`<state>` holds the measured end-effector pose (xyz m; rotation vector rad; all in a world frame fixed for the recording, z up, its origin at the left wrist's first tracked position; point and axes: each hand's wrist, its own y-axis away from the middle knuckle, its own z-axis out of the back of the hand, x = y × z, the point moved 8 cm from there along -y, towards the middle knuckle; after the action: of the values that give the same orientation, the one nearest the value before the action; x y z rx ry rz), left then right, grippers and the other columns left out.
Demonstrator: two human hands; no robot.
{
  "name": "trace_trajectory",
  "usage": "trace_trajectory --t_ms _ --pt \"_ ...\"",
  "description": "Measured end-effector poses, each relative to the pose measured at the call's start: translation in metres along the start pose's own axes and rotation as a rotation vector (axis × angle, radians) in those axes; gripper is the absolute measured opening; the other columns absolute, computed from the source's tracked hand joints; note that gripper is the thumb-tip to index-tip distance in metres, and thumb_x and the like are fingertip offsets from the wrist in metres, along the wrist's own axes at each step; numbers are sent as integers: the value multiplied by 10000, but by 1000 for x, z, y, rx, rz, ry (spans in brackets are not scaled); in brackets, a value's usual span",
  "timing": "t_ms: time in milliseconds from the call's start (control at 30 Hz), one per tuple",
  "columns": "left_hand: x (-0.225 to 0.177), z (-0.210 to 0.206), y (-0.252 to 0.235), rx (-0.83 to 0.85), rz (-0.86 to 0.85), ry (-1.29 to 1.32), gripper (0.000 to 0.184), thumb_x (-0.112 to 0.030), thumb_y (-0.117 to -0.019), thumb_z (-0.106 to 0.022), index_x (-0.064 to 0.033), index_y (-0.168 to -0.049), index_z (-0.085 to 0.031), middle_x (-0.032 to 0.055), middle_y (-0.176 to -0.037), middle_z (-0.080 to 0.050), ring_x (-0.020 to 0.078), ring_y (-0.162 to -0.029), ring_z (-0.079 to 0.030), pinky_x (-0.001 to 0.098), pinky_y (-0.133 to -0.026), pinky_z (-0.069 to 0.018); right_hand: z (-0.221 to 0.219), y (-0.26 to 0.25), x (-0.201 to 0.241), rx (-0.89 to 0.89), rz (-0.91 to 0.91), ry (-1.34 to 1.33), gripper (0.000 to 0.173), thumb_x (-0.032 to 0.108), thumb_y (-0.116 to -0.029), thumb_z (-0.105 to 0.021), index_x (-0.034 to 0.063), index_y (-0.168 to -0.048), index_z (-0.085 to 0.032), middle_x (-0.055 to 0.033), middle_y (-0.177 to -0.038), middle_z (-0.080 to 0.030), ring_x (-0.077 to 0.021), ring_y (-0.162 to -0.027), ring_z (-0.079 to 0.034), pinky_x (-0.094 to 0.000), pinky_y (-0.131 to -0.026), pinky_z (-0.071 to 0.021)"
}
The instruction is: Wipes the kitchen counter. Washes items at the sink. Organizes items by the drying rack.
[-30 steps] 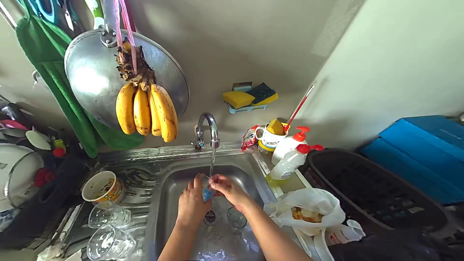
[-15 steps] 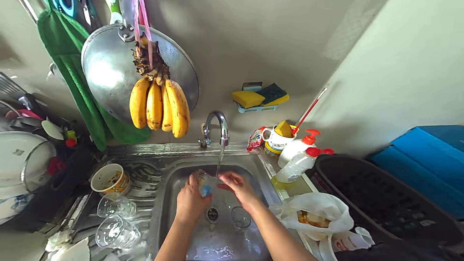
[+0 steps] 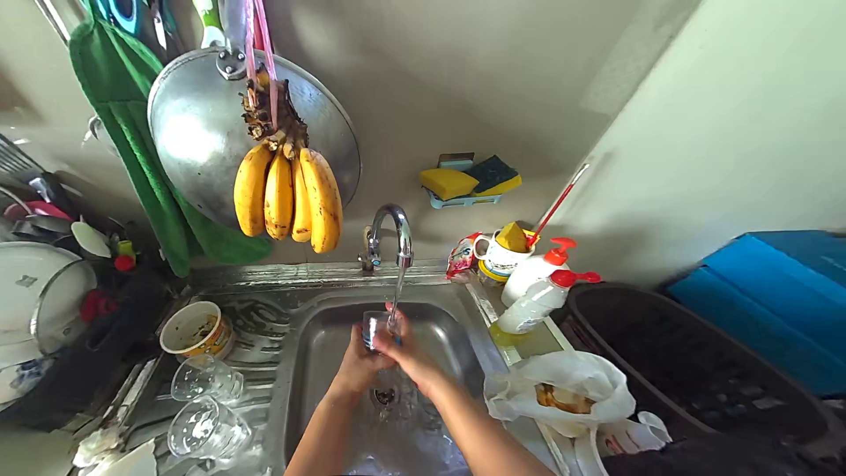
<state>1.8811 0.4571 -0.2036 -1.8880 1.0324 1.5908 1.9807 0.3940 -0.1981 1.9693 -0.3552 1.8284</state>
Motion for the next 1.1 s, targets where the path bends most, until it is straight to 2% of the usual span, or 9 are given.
trace_trajectory --t_ms 133,300,467,567,733,833,967,1033,1100 --pt "10 3 6 26 30 -33 1052 -18 -719 -842 -52 -1565 -218 186 -1407 -523 245 -1204 -616 392 -954 -575 -4 3 9 75 112 183 849 295 -738 -899 10 -1421 -482 -101 -1266 -665 -149 -1157 -654 -327 -1017 -550" --pt "37 4 16 -102 133 199 1064 -20 -708 -819 -94 -1552 -177 189 -1402 -526 293 -1093 -666 447 -860 -606 4 -4 9 80 112 152 914 321 -727 -908 129 -1495 -450 -86 -1336 -630 -168 -1190 -635 -373 -1024 -550" --pt "92 -45 32 184 185 -425 1123 -158 -668 -938 -4 -1572 -291 218 -1604 -360 335 -1452 -410 469 -1181 -389 5 -4 52 452 -11 727 941 321 -772 -905 254 -1569 -409 -98 -1442 -586 -242 -1248 -604 -488 -1079 -479" --pt "115 -77 20 225 105 -559 1085 -284 -669 -943 -18 -1546 -361 198 -1567 -427 297 -1450 -425 457 -1202 -367 8 -6 59 584 -86 1187 896 436 -748 -901 186 -1492 -469 -173 -1247 -671 -358 -1142 -644 -616 -981 -492" --pt "108 -71 0 32 153 -177 707 -180 -804 -855 53 -1386 -527 180 -1256 -667 244 -1146 -661 409 -1009 -538 14 -11 93 639 -157 1554 730 506 -764 -862 139 -1350 -629 -178 -1220 -683 -384 -1182 -620 -651 -995 -456" --pt "94 -42 4 -83 339 90 624 -238 -924 -764 -58 -1432 -451 130 -1145 -675 201 -943 -670 386 -776 -568 8 -19 123 532 -4 1597 710 517 -777 -852 228 -1389 -635 -123 -1292 -678 -344 -1230 -605 -629 -1070 -419" --pt "98 -13 18 -147 518 122 776 -496 -1025 -573 -156 -1602 -182 205 -1221 -630 286 -954 -682 448 -811 -584 -24 -40 145 524 416 1736 789 479 -772 -854 248 -1471 -568 -61 -1547 -488 -333 -1232 -602 -573 -993 -500" --pt "98 -5 32 -231 520 264 645 -554 -1063 -423 -131 -1543 -343 191 -1122 -680 279 -903 -688 436 -772 -581 -43 -54 145 602 484 1775 828 423 -767 -876 240 -1500 -536 22 -1700 -248 -349 -1411 -464 -586 -1077 -447" --pt "97 -3 45 -288 481 498 603 -572 -1075 -323 -49 -1303 -518 168 -926 -694 267 -784 -696 413 -669 -597 -58 -65 143 658 536 1821 820 361 -745 -906 187 -1470 -565 18 -1704 -239 -385 -1407 -456 -601 -1067 -445"
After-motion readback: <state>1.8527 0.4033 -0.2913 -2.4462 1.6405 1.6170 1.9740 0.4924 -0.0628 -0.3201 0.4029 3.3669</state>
